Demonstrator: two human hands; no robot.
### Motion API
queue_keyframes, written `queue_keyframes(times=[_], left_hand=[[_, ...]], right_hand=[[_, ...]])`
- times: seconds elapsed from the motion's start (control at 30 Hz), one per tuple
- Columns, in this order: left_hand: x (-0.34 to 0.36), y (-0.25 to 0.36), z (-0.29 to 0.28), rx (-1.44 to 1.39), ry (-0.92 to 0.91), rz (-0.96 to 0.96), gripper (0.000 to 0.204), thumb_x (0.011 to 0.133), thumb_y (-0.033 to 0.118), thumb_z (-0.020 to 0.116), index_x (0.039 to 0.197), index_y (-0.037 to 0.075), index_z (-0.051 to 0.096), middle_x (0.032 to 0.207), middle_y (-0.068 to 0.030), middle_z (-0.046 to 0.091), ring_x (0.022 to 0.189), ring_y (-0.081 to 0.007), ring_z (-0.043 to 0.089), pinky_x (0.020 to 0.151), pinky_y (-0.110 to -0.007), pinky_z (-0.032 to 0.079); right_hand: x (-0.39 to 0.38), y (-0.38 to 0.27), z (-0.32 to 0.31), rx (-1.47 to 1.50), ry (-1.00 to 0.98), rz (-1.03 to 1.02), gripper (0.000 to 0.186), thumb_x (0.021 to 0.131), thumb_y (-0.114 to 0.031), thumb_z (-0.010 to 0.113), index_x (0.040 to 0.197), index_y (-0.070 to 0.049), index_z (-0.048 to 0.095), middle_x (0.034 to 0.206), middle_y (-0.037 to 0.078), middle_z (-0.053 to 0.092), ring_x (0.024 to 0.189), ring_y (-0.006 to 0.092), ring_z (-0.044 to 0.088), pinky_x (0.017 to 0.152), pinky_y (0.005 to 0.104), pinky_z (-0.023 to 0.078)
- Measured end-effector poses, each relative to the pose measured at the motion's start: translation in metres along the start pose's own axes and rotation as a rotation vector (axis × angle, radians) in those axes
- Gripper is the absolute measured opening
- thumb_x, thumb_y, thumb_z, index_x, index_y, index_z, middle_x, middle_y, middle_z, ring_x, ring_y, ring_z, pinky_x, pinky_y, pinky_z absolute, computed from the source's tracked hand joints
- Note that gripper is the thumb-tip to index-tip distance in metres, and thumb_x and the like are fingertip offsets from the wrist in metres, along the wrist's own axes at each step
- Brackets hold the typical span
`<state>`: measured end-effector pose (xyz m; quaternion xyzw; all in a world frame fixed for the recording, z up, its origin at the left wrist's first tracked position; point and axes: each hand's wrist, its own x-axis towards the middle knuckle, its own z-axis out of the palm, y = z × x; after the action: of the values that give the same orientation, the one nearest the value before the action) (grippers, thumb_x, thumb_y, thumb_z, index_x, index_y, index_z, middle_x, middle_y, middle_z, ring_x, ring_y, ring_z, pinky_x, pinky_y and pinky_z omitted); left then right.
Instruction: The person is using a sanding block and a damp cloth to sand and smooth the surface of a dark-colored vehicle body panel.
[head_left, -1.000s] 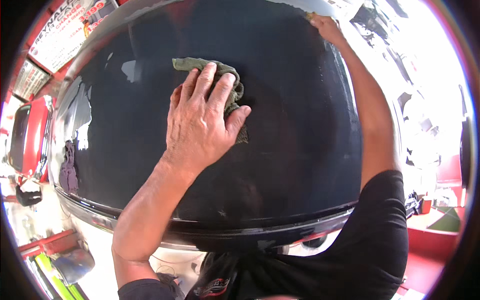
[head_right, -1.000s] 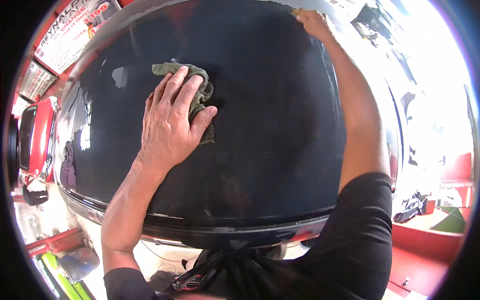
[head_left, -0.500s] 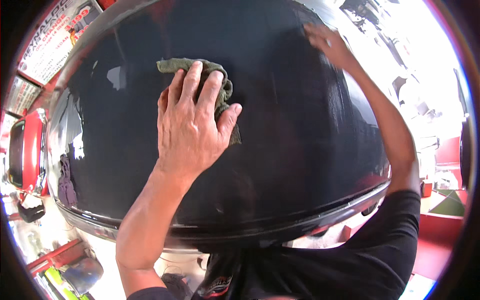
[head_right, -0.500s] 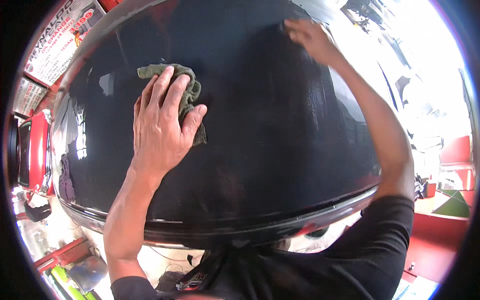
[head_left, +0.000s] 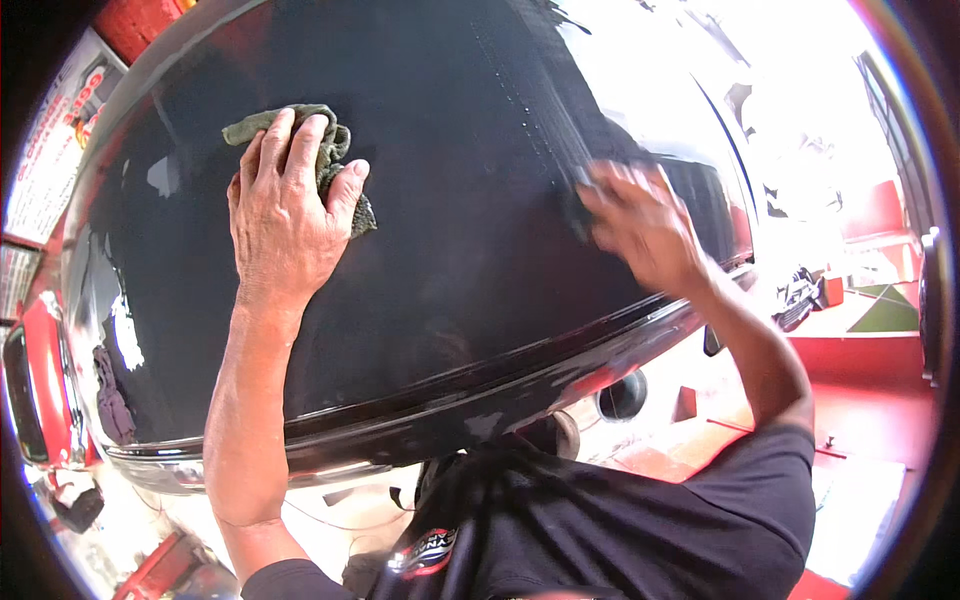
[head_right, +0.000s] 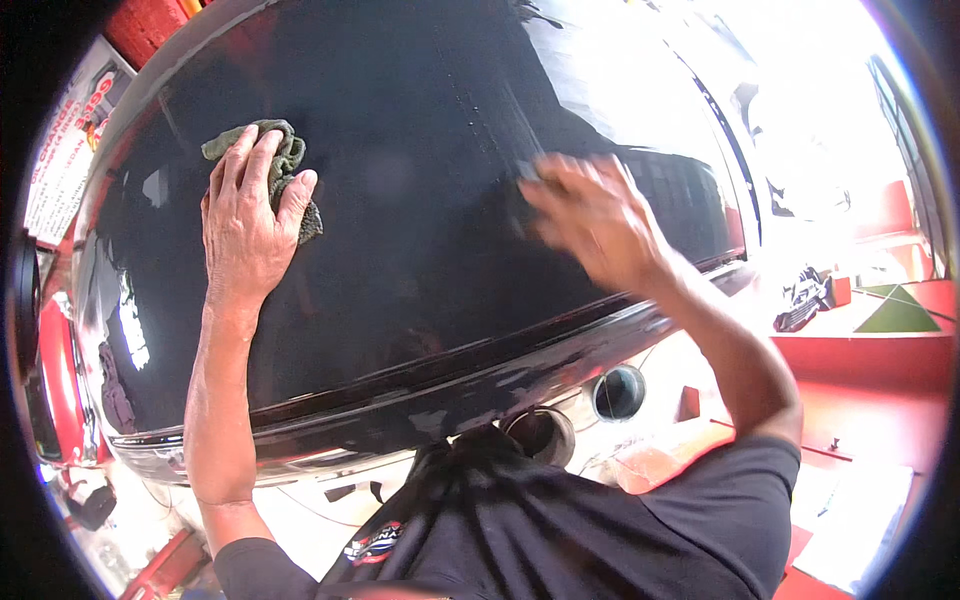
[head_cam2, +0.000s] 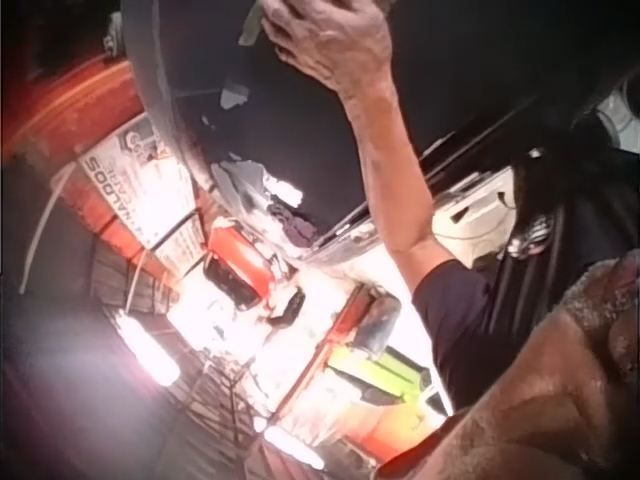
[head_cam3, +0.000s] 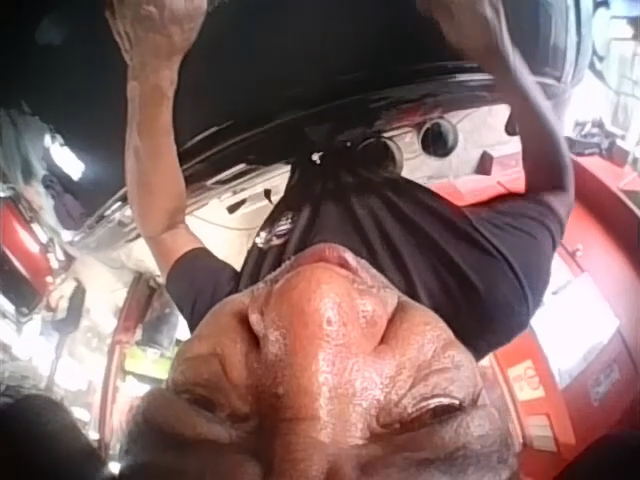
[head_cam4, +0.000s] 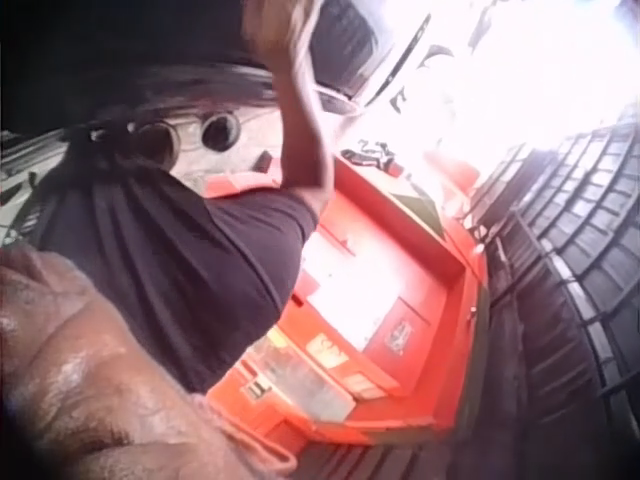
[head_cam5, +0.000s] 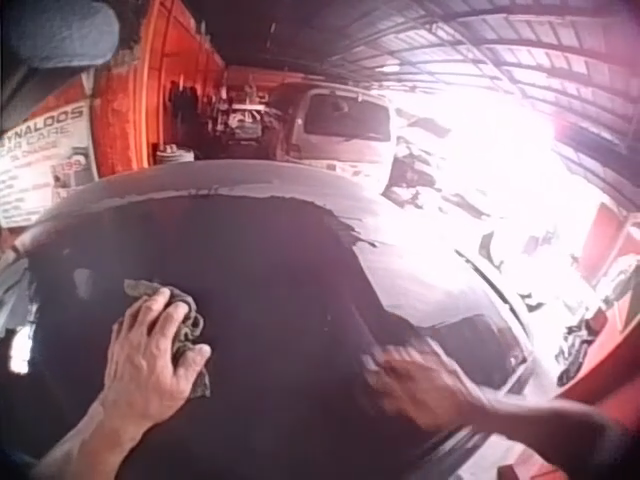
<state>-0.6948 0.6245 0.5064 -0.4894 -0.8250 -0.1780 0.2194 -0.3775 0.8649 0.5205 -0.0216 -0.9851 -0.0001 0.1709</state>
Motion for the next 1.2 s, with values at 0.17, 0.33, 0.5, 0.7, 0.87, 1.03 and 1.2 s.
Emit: queue_keyframes(times=[0.17,0.33,0.5,0.7,0.87,1.03,1.2], left_hand=[[0.0,0.008,-0.002,0.004,0.004,-0.007,0.054,0.101,0.046,0.064,0.143,0.011,0.06,0.15,-0.0145,0.055,0.137,-0.0379,0.052,0.112,-0.053,0.043],[-0.009,0.003,-0.016,-0.004,-0.033,-0.017,0.055,0.099,0.043,0.068,0.142,0.01,0.059,0.151,-0.0163,0.054,0.137,-0.0395,0.052,0.112,-0.054,0.043],[0.002,0.017,-0.003,-0.103,0.022,0.046,0.054,0.097,0.042,0.07,0.139,0.009,0.062,0.148,-0.0169,0.056,0.137,-0.0381,0.053,0.11,-0.054,0.044],[-0.009,-0.008,-0.008,-0.007,-0.013,0.004,0.055,0.103,0.048,0.061,0.142,0.009,0.06,0.15,-0.0148,0.056,0.138,-0.0375,0.053,0.112,-0.052,0.043],[0.001,0.008,0.002,0.0,0.002,0.015,0.053,0.102,0.044,0.064,0.142,0.01,0.06,0.149,-0.0142,0.056,0.136,-0.0377,0.054,0.111,-0.052,0.043],[0.001,0.009,-0.009,0.004,-0.011,-0.003,0.056,0.101,0.045,0.065,0.143,0.008,0.059,0.151,-0.0151,0.054,0.137,-0.0387,0.052,0.112,-0.053,0.042],[0.0,0.014,-0.006,-0.056,0.028,-0.002,0.054,0.095,0.041,0.072,0.139,0.01,0.062,0.149,-0.0186,0.055,0.137,-0.0416,0.051,0.111,-0.057,0.043]], right_hand=[[-0.034,0.015,-0.016,-0.052,-0.119,0.052,0.043,0.094,-0.015,0.071,0.137,-0.011,0.069,0.142,0.016,0.064,0.123,0.0327,0.065,0.106,0.0519,0.044],[0.142,0.183,0.071,0.283,0.059,0.217,0.038,0.107,-0.028,0.056,0.138,-0.008,0.066,0.125,0.017,0.072,0.103,0.0327,0.073,0.094,0.0435,0.054],[0.207,0.298,0.105,0.115,0.27,0.261,0.035,0.102,-0.023,0.062,0.129,-0.004,0.07,0.12,0.02,0.074,0.109,0.0342,0.071,0.1,0.0427,0.053],[0.087,0.103,0.061,0.303,0.129,0.216,0.039,0.104,-0.03,0.061,0.136,-0.01,0.069,0.139,0.017,0.067,0.123,0.0343,0.066,0.107,0.0454,0.046],[-0.038,0.015,-0.026,0.178,-0.101,0.273,0.041,0.103,-0.026,0.061,0.142,-0.014,0.067,0.146,0.015,0.062,0.135,0.0342,0.059,0.117,0.0531,0.037],[0.066,0.123,0.037,0.004,0.049,0.233,0.04,0.107,-0.023,0.059,0.146,-0.017,0.063,0.136,0.015,0.067,0.128,0.0333,0.062,0.115,0.0503,0.041],[0.217,0.277,0.092,0.113,0.162,0.307,0.041,0.101,-0.024,0.068,0.139,-0.008,0.066,0.118,0.021,0.073,0.113,0.0304,0.07,0.099,0.0403,0.052]])
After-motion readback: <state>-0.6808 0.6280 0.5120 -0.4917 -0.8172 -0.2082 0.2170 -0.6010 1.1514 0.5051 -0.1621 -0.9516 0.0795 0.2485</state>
